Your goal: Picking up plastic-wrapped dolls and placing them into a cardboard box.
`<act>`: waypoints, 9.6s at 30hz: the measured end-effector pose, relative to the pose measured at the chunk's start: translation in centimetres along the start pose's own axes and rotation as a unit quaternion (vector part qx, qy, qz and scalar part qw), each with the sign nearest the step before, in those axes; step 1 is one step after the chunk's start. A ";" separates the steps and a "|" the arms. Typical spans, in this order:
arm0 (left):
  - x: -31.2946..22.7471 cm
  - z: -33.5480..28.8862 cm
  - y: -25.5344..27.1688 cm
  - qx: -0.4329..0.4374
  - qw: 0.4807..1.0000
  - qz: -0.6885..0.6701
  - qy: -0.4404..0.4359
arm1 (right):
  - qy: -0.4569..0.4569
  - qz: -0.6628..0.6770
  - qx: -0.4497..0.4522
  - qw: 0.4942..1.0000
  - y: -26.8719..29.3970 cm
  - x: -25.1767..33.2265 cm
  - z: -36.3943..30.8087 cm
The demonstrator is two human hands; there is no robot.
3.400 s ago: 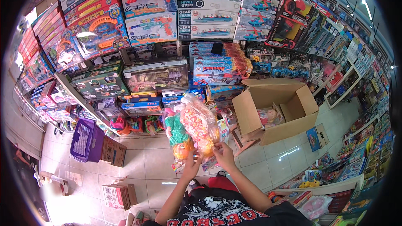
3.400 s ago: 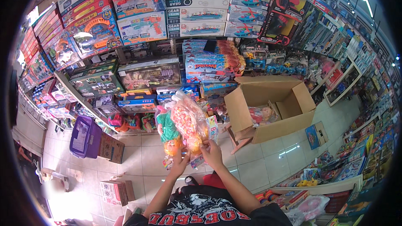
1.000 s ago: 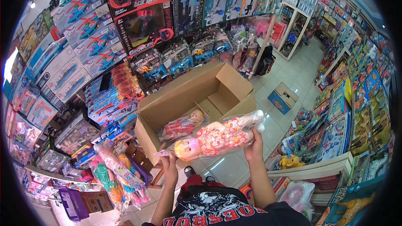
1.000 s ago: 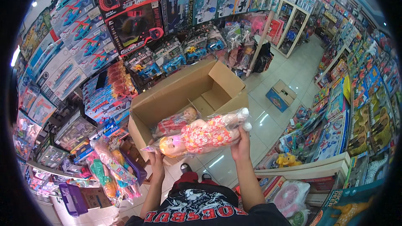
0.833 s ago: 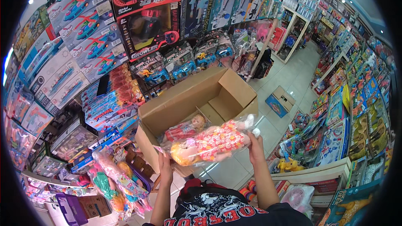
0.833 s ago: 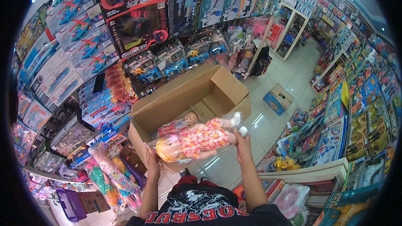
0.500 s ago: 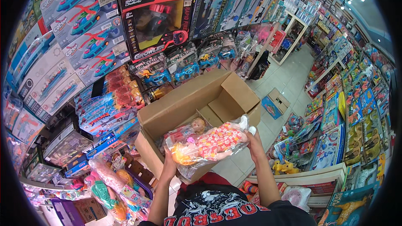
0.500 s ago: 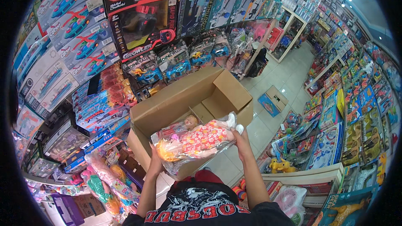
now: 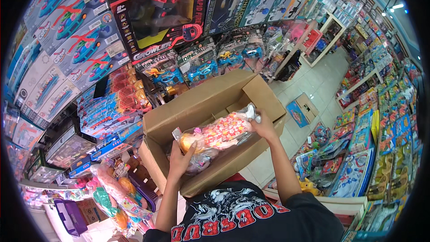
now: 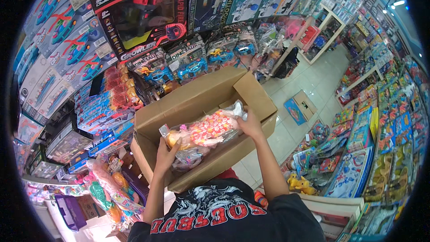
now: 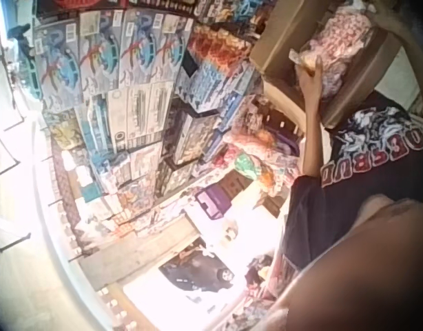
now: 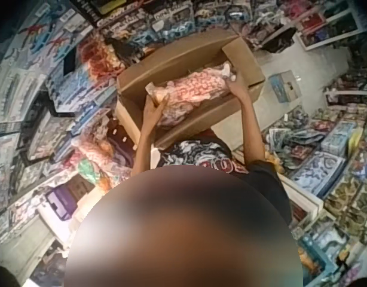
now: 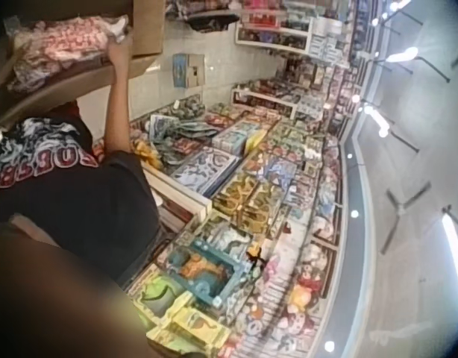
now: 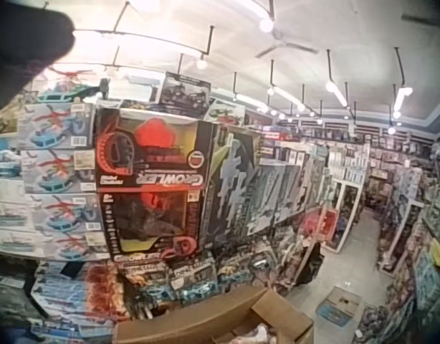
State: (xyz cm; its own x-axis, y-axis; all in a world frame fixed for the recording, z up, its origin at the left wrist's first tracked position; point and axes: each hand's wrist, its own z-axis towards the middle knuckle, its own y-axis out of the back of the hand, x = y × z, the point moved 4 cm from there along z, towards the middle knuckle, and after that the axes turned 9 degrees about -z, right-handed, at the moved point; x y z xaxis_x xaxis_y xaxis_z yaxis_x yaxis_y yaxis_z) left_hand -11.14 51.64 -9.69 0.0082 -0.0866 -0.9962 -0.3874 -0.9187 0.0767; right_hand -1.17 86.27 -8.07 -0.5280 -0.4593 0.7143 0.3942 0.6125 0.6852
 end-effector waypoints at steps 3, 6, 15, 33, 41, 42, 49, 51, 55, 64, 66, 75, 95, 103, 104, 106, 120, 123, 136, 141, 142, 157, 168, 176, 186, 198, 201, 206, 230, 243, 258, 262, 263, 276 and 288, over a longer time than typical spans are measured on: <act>0.7 1.8 -2.4 0.018 0.994 0.099 0.031 | 0.071 -0.147 -0.047 0.985 -1.6 -2.2 7.0; 1.6 3.7 -5.9 0.033 0.994 0.103 0.004 | -0.034 -0.164 0.158 0.973 -4.4 -4.9 13.7; 8.3 11.2 -14.9 0.101 0.984 0.138 0.040 | -0.113 -0.113 0.260 0.952 -12.8 -15.9 23.0; 19.1 10.2 -14.1 -0.058 0.976 0.202 0.056 | 0.010 -0.227 0.217 0.949 -14.9 -16.2 23.0; 21.4 10.2 -12.3 0.044 0.956 0.239 0.167 | 0.020 -0.382 0.368 0.847 -18.0 -17.3 23.2; 21.6 10.6 -13.1 0.053 0.957 0.235 0.159 | 0.012 -0.384 0.358 0.851 -18.2 -19.3 23.6; 24.1 10.5 -11.2 0.095 0.920 0.275 0.264 | 0.057 -0.212 0.126 0.967 -15.4 -12.9 21.4; 24.8 10.4 -11.1 0.118 0.915 0.237 0.304 | 0.090 -0.164 0.187 0.964 -14.7 -12.4 21.3; 25.7 11.2 -11.6 0.114 0.922 0.305 0.209 | 0.082 -0.273 0.199 0.938 -16.0 -14.5 23.1; 18.8 11.7 -9.1 0.202 0.934 0.210 0.206 | 0.213 -0.489 0.423 0.733 -16.9 -8.4 21.9; 14.6 12.3 -7.9 0.154 0.949 0.208 0.180 | 0.292 -0.432 0.417 0.744 -16.7 -7.7 21.8; -4.4 0.8 2.7 -0.378 0.860 0.311 -0.145 | 0.304 0.152 0.098 0.935 3.9 1.4 18.7; 36.5 -38.8 -8.8 0.025 0.769 -0.195 0.608 | -0.160 0.289 0.330 0.884 -17.8 -37.2 3.2; 35.7 -37.9 -2.4 -0.166 0.776 -0.111 0.599 | -0.109 0.014 0.422 0.900 -19.4 -35.1 -0.1; 35.3 -37.2 -1.0 -0.189 0.797 -0.109 0.564 | -0.100 -0.024 0.435 0.895 -19.7 -34.8 -0.2; 33.7 -36.2 1.3 -0.249 0.837 -0.134 0.469 | -0.082 -0.104 0.455 0.880 -20.9 -33.4 -1.3; 40.3 -56.8 2.8 -0.158 0.986 0.008 0.050 | -0.040 -0.337 0.470 0.815 -25.8 -24.3 -17.4; 42.5 -64.2 0.9 -0.167 0.693 -0.172 0.680 | -0.054 -0.397 0.527 0.750 -26.7 -24.9 -19.4; 41.0 -57.1 12.2 -0.288 0.815 -0.218 0.453 | 0.011 -0.408 0.560 0.721 -38.0 -17.1 -23.8; 38.2 -53.6 19.9 -0.319 0.806 -0.191 0.461 | 0.045 -0.373 0.565 0.735 -44.5 -13.5 -25.8; 38.2 -53.6 21.4 -0.317 0.801 -0.192 0.470 | 0.046 -0.360 0.566 0.741 -45.6 -12.7 -26.2; 29.1 -42.1 45.7 -0.521 0.848 0.006 0.096 | 0.289 -0.182 0.319 0.884 -53.4 -1.8 -26.7; 10.5 -29.2 42.6 -0.115 0.989 0.010 -0.090 | 0.274 0.004 0.134 0.952 -44.3 18.3 -34.6; 11.8 -28.9 36.9 0.084 0.995 -0.055 -0.023 | 0.325 -0.123 0.079 0.935 -44.8 22.2 -41.6; 9.4 -32.3 38.4 0.040 0.977 -0.210 -0.006 | 0.346 -0.043 0.037 0.937 -39.5 29.9 -51.0; 7.7 -32.0 37.8 0.037 0.969 -0.241 0.024 | 0.246 0.172 0.043 0.953 -34.9 27.4 -53.7; 5.9 -31.7 37.0 0.068 0.961 -0.261 0.066 | 0.213 0.163 0.009 0.963 -33.6 23.5 -51.9; 7.8 -31.3 35.9 0.113 0.942 -0.287 0.136 | 0.075 0.346 -0.028 0.935 -28.1 18.4 -49.1; 5.0 -29.7 18.0 0.093 0.803 -0.542 0.230 | -0.046 0.496 -0.046 0.866 -7.5 -0.3 -41.9; 6.3 -30.8 10.8 0.071 0.877 -0.439 0.181 | -0.062 0.442 -0.019 0.895 -0.7 -8.5 -37.8; 1.2 -20.8 6.0 0.103 0.963 -0.249 -0.016 | -0.037 0.515 -0.052 0.855 -1.8 -5.3 -30.8; 2.8 -16.2 7.0 0.104 0.948 -0.300 0.008 | -0.036 0.484 -0.054 0.873 -1.0 -3.1 -26.1; 2.7 -15.0 6.7 0.122 0.953 -0.278 -0.009 | -0.039 0.444 -0.066 0.893 -0.7 -2.6 -24.8; 0.6 -4.0 3.5 0.148 0.981 -0.118 0.049 | 0.090 -0.055 -0.050 0.993 -0.6 2.4 -6.5; 4.0 2.6 -7.3 0.197 0.957 0.184 0.104 | -0.126 -0.183 0.511 0.830 -3.6 2.3 11.2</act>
State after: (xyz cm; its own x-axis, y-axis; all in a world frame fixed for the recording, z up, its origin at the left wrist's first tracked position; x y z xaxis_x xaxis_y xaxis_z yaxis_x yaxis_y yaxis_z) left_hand -10.67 59.01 -14.36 -0.0279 -0.4889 -0.8719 -0.7171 -0.5979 0.3582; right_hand -12.23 90.23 -10.44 -0.6638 -0.6641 0.3441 -0.6034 0.7473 0.2783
